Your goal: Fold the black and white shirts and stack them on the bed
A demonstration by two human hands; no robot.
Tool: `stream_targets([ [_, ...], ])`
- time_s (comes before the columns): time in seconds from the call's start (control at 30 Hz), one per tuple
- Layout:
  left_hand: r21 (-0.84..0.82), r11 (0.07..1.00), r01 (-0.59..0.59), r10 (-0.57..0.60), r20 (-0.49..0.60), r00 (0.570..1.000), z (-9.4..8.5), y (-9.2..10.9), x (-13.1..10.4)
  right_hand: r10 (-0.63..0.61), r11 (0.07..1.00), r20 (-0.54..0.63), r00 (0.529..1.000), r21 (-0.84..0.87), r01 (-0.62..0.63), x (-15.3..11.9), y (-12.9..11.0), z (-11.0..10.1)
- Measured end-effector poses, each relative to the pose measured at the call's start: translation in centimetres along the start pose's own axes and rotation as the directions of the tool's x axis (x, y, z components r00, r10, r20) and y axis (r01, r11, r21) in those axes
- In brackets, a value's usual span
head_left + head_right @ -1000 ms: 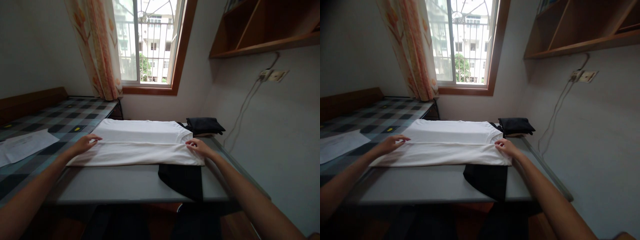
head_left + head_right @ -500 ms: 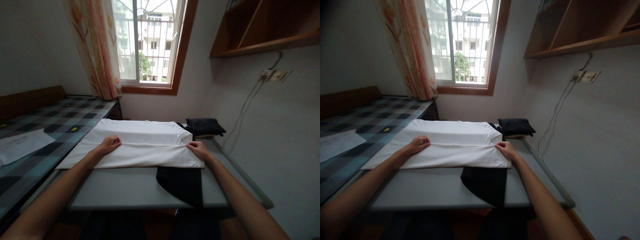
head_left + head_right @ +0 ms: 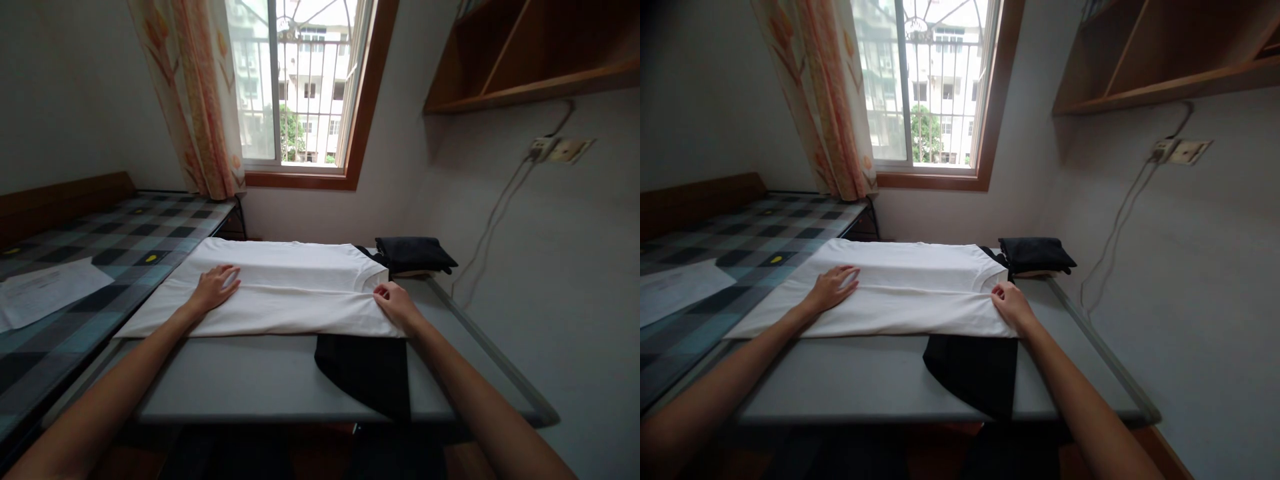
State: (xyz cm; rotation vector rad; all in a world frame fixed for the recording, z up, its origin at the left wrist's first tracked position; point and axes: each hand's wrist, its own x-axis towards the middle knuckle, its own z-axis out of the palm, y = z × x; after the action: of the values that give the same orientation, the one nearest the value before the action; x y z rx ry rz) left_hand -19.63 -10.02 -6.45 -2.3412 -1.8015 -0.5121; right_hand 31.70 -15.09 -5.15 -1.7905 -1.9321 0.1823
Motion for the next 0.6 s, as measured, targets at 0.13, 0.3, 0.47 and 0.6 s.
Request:
stream_targets([
  [0.13,0.084,0.996,0.023,-0.030,0.077,0.997,0.5,0.0,0.0,-0.121,0.988,-0.093,0.988,-0.106,0.111,0.1,-3.2,0.9],
  [0.3,0.096,0.995,0.018,-0.039,0.228,0.973,0.6,0.0,0.2,-0.270,0.942,0.076,0.960,-0.186,0.280,-0.4,-5.9,3.4],
  [0.47,0.097,0.995,0.008,-0.036,0.285,0.958,0.2,0.1,0.4,-0.217,0.933,0.174,0.961,-0.251,0.256,-0.7,-5.8,4.7],
  [0.6,0.067,0.997,0.025,-0.044,0.308,0.950,0.0,0.3,0.8,-0.212,0.938,0.169,0.963,-0.240,0.249,-0.5,-5.7,4.6],
])
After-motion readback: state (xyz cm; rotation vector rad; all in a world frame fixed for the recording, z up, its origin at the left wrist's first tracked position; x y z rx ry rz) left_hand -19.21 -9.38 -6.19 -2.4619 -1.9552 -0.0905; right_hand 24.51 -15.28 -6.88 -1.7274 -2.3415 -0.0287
